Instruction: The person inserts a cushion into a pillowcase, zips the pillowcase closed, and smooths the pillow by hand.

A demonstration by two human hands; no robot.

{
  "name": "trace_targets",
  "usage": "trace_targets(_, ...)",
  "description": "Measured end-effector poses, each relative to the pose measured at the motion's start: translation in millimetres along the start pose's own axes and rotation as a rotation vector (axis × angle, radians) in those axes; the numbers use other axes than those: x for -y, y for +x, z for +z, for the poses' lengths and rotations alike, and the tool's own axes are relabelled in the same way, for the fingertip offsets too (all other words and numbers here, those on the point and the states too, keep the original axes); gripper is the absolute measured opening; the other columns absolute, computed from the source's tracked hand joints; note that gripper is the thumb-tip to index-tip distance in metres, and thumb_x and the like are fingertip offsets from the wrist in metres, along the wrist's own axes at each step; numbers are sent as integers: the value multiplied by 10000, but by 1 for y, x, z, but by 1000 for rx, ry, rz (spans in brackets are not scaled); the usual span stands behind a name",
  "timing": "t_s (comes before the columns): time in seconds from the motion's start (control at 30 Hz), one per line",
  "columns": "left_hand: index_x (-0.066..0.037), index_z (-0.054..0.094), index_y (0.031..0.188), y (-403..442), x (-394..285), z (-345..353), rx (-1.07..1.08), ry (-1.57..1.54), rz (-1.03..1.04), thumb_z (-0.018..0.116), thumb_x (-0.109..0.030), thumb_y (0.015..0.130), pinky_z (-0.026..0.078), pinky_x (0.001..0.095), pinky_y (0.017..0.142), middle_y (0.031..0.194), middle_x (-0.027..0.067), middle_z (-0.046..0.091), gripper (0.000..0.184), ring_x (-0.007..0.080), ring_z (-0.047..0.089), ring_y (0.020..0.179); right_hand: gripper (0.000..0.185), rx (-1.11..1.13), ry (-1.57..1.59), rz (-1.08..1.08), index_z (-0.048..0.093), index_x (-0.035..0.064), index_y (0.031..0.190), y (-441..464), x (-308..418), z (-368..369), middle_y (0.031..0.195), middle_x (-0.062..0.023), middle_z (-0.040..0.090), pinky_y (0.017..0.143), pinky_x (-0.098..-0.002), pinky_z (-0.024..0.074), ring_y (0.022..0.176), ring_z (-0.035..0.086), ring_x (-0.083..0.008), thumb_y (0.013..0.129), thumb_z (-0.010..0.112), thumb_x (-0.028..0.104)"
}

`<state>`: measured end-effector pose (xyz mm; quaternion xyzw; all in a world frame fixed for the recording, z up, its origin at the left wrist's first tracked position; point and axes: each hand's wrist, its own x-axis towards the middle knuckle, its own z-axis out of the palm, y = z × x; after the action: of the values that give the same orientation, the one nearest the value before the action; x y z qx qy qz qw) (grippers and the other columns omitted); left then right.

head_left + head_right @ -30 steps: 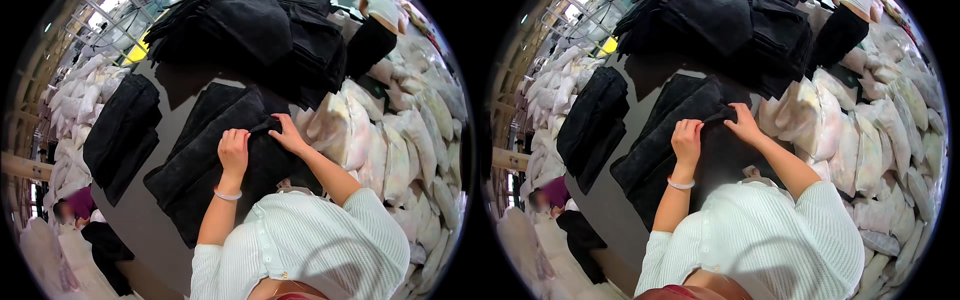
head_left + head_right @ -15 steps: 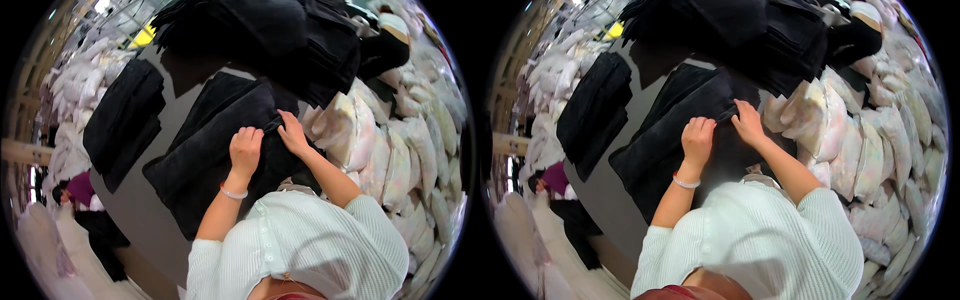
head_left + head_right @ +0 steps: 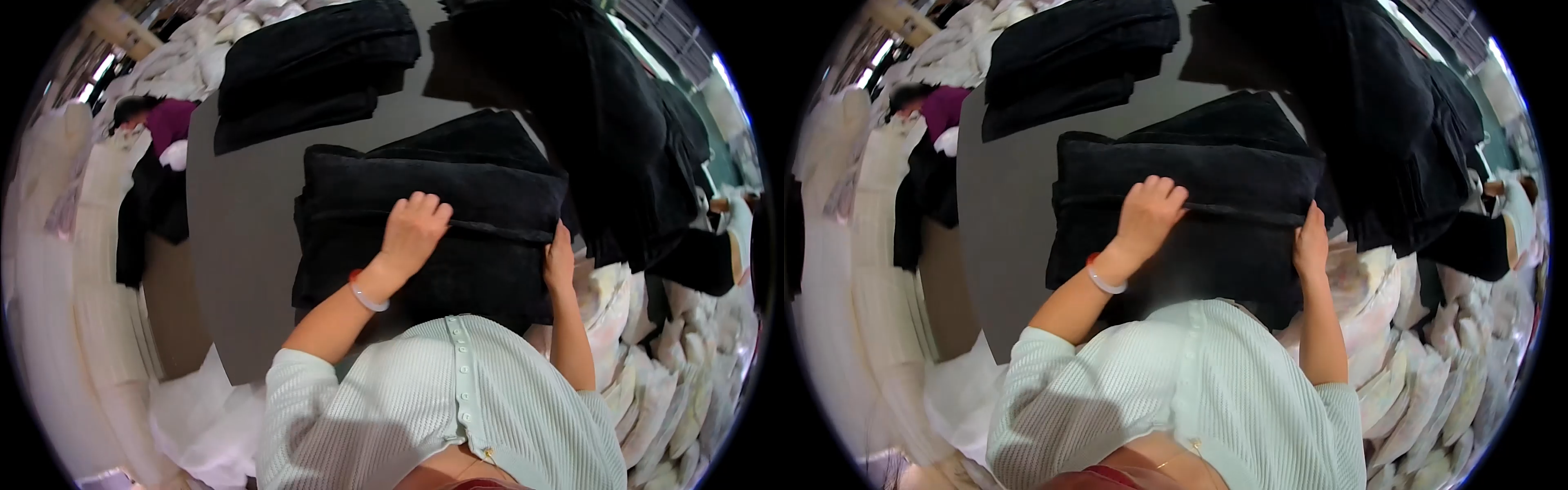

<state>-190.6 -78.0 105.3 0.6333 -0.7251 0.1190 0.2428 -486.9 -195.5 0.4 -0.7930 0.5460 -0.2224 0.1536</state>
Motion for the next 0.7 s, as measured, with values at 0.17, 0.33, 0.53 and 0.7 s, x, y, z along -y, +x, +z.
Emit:
trace_targets(0.17,-96,573,864,-41,36,-24,-39,71,-67,755,-103,654,426,355,682,825,61,501,279,245,523,818,578,96,1,14,353,-11,1426,5,-17,6,1352,-253,468,1020,-437,417,1231,482,-413,855,448,5)
trace_targets(0.33,-81,564,905,-71,82,-50,-43,184,-155,705,-65,700,465,384,742,860,74,503,249,261,539,864,593,126,-28,-30,345,-6,1436,8,-8,-7,1373,-257,461,1032,-435,413,1224,491,-423,853,449,-27)
trace_targets(0.53,-66,532,830,-147,122,-55,-61,186,-193,626,-18,761,510,362,552,779,87,519,126,254,591,735,641,144,-117,14,296,-1,1464,0,12,-21,1411,-237,444,1024,-428,418,1239,491,-407,845,463,-24)
trace_targets(0.7,-57,571,867,-151,123,-77,-338,-5,-452,643,-86,807,513,418,716,885,129,598,98,342,605,851,860,98,-13,-313,312,57,1487,-1,84,-83,1534,-196,289,1159,-510,192,1429,273,-361,678,595,-17)
